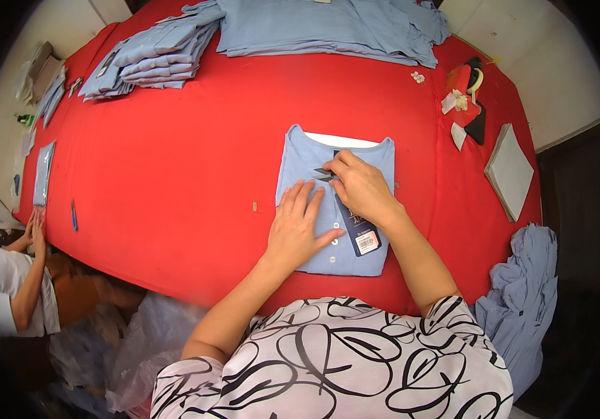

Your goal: The person folds blue shirts on a red table using a cardboard template. They lay each shirt flat, place the template on the back, fold the sides and sleeves over the template, fold the bottom up, and then remove the template before finishing the fold.

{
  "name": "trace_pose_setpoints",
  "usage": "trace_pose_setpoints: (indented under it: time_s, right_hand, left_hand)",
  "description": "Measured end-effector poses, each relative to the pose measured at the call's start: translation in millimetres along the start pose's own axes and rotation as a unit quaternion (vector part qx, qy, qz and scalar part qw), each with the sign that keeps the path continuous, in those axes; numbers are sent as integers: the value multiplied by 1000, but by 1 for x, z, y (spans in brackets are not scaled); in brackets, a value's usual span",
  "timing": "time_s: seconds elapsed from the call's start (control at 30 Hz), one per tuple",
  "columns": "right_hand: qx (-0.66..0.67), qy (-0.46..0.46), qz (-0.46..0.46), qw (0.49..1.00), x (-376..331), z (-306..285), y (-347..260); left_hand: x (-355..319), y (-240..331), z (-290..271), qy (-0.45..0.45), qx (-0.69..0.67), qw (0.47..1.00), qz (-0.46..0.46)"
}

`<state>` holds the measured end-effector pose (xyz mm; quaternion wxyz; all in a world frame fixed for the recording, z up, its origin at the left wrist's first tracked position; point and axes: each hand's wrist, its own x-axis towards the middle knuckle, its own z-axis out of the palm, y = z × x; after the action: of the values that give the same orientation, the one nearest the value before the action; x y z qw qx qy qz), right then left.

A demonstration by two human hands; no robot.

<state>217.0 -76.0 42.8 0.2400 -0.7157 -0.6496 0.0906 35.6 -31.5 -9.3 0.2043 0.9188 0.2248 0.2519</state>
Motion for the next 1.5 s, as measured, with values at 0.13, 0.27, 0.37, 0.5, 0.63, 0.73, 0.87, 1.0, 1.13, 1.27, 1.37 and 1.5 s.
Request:
trace_pose_setpoints:
  time_s: [0.13,0.27,0.37,0.5,0.63,0.73,0.87,1.0,1.13,1.27,1.37,1.5]
  right_hand:
    - [-7,6,-25,1000,2,8,3]
    - [-11,-4,-9,1000,1,8,4]
    - [3,-5,-3,1000,0,7,5]
    - [31,-8,6,999,1,3,6]
    - [2,-3,-8,1000,4,6,5]
    - [-4,-6,-7,1000,6,8,4]
    - [8,-5,-9,1000,6,10,6]
    - [4,-9,-8,1000,7,10,7]
    - [22,4,2,1000,6,10,9]
    - [138,76,104,982,3,-9,11]
    - [118,83,179,973,-11,-31,34]
    - [84,-18,160,983,-26,-30,46]
  left_hand:
    - [-1,-1,0,-5,-2,1000,-5]
    - [0,-1,-1,-2,-4,1000,-5]
    - [0,-1,-2,-3,-6,1000,-4]
    - [0,-1,-2,-2,-8,1000,-4]
    - [0,0,0,2,-7,1000,-3]
    - [0,-1,-2,1,-9,1000,-6]
    - [0,0,-1,2,-9,1000,-7]
    - [0,-1,0,0,-8,1000,-7]
    - [0,0,0,-2,-6,1000,-5]
    - [1,2,-1,3,-7,1000,-5]
    - [-1,3,-6,0,1,1000,9]
    - [-6,15,-11,-28,-21,999,30]
